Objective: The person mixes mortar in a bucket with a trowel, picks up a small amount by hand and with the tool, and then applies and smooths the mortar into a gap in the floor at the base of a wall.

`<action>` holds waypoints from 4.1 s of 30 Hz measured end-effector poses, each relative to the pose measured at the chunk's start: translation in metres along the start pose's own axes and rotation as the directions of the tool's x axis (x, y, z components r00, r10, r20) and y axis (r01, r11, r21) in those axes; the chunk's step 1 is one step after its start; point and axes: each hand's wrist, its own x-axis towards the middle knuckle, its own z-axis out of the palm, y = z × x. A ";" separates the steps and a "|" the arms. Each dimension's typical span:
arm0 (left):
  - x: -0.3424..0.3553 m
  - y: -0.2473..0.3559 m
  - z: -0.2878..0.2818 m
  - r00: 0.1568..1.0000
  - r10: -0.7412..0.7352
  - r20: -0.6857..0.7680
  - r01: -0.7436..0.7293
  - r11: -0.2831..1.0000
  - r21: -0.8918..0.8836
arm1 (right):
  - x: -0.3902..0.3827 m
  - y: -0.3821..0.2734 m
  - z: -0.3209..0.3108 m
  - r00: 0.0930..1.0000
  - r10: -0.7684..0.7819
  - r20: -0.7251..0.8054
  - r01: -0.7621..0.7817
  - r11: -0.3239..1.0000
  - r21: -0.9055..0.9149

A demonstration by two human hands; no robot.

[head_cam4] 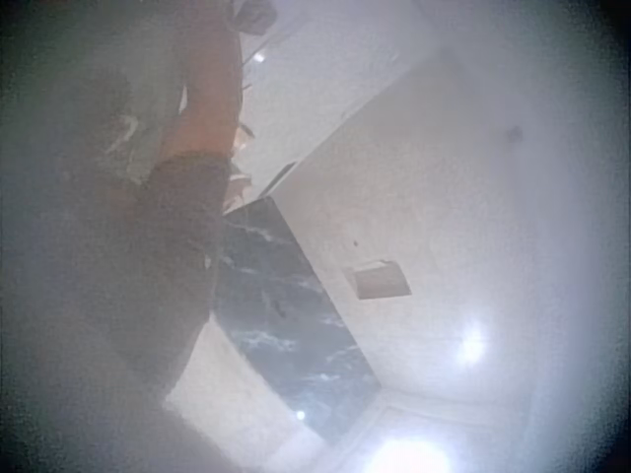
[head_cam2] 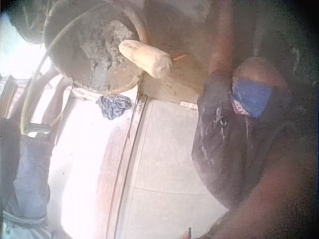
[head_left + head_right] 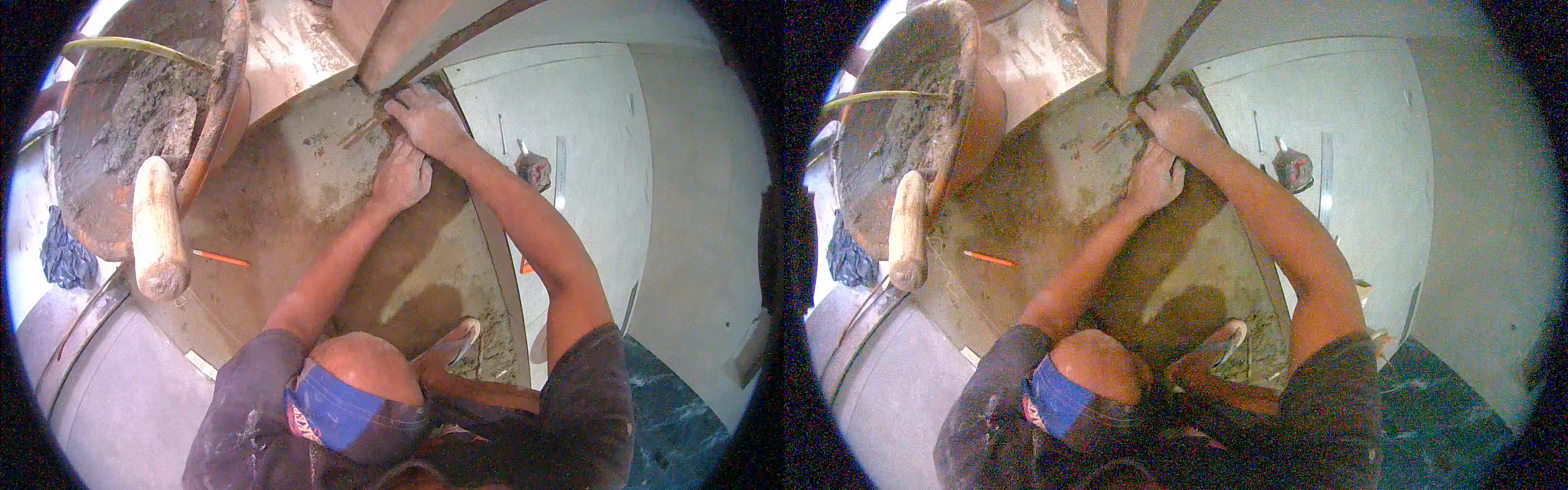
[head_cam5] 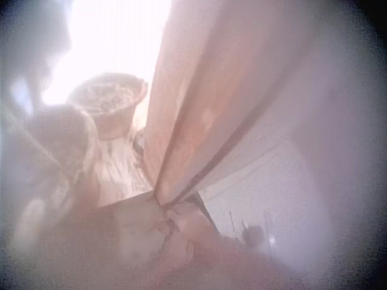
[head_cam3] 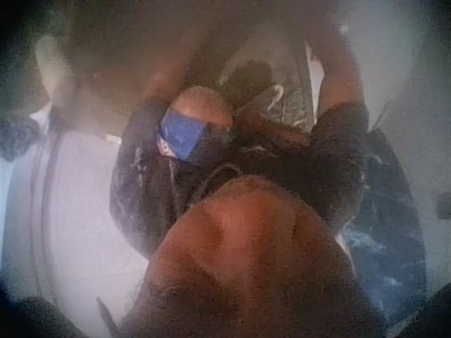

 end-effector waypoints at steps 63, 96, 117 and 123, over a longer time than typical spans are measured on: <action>0.077 0.000 0.006 0.997 -0.015 -0.074 0.001 0.983 -0.183 | -0.128 -0.034 -0.093 0.730 0.670 -0.136 -0.544 0.690 0.477; 0.063 -0.004 0.028 0.962 -0.230 -0.145 0.157 0.906 -0.393 | -0.172 -0.026 -0.111 0.551 0.834 0.001 -0.647 0.427 0.632; 0.040 -0.048 -0.058 0.830 -0.478 -0.288 0.171 0.709 -0.684 | -0.023 -0.033 -0.018 0.976 0.122 -0.180 -0.096 0.984 0.148; 0.021 -0.041 -0.091 0.774 -0.504 -0.384 0.270 0.811 -0.520 | -0.017 -0.019 -0.002 0.960 0.120 -0.253 -0.099 0.991 0.092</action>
